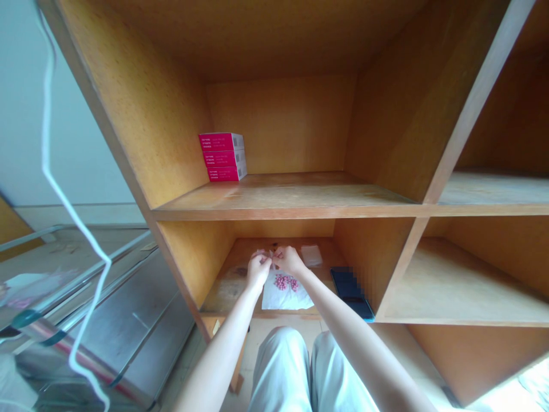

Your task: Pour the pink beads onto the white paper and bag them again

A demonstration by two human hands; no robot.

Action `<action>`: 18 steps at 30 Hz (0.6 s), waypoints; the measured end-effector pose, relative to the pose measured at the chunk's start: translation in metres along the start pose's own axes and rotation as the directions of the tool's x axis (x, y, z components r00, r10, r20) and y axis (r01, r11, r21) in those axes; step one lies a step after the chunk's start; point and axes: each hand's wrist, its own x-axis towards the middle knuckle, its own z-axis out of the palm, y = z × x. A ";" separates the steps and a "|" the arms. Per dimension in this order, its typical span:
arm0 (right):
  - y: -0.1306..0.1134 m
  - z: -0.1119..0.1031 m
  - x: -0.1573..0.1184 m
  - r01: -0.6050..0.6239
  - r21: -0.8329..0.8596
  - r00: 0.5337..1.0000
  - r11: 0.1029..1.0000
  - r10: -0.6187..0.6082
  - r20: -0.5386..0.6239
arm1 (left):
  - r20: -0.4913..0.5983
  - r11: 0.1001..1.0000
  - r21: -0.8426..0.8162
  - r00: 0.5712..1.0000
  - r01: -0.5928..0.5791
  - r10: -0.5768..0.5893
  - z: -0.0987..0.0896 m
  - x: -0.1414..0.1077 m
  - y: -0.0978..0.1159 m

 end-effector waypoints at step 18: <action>0.005 -0.003 -0.001 0.056 -0.200 0.998 0.978 -0.052 0.025 | 0.008 0.966 -0.209 0.988 0.152 -0.154 0.006 -0.006 -0.018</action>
